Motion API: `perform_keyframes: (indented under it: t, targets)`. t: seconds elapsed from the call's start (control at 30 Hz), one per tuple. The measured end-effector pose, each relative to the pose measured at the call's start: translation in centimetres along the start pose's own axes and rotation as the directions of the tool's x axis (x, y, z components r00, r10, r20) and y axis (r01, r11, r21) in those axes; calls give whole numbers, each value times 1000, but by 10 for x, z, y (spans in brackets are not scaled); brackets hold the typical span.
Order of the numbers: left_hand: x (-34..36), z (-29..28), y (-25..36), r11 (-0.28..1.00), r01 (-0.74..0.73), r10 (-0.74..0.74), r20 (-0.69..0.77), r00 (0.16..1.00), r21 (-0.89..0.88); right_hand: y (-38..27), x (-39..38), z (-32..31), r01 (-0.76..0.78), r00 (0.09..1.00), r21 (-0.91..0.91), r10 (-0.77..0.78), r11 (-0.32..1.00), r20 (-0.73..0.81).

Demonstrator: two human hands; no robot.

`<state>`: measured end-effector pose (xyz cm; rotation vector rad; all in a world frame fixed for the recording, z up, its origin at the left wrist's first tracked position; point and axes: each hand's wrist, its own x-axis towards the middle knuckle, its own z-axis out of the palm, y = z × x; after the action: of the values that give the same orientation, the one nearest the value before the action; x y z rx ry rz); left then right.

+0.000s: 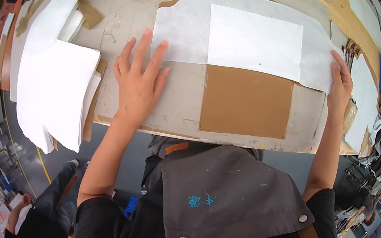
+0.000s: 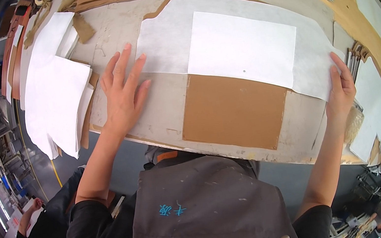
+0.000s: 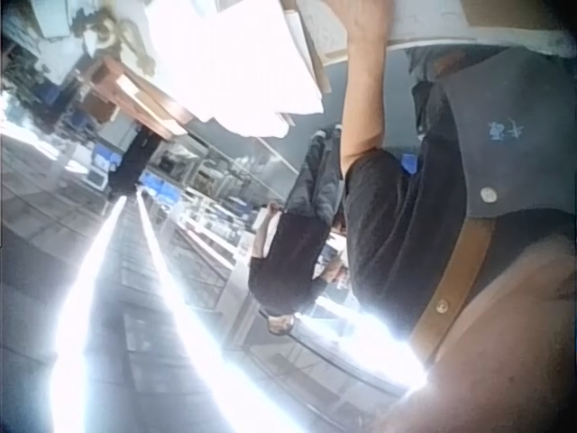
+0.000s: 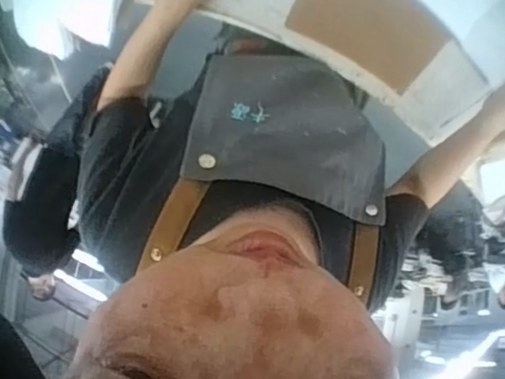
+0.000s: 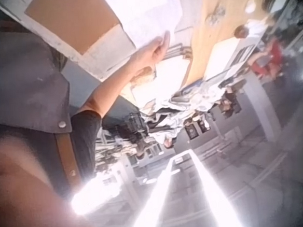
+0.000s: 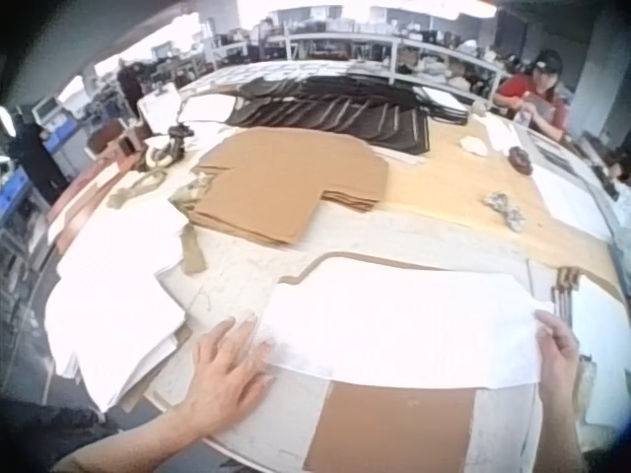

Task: Applying glue and lining material to leather/fabric panels in a factory workshop.

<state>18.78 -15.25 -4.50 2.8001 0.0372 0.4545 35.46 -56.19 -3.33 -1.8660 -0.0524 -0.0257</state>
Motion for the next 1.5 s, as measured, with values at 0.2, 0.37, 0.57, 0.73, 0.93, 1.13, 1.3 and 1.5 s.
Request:
perform_keyframes:
  t: [0.2,0.37,0.57,0.73,0.93,1.13,1.3,1.5]
  targets:
    - [2,4,20,984,-177,178,160,971,-20,-2,2,1,-14,1000,-7,14,1000,8]
    - [4,8,25,974,-227,227,205,952,-22,-10,-1,6,-29,999,-28,29,999,18]
    - [15,7,32,975,-194,205,109,973,-107,-16,-7,4,-84,995,-69,87,994,41]
    - [41,15,65,927,-350,369,153,917,-138,-16,-7,6,-61,993,-93,70,994,94]
    - [73,45,121,820,-515,561,172,810,-249,-19,-7,8,-130,984,-81,139,988,109]
    - [91,75,154,742,-605,657,129,743,-290,-6,-9,-5,-88,989,-264,116,960,91]
    - [89,79,161,716,-633,690,163,705,-293,-4,-11,-3,14,997,-338,13,941,77]
    - [85,82,163,732,-623,677,195,709,-278,-5,-12,-2,68,995,-404,-33,912,92]
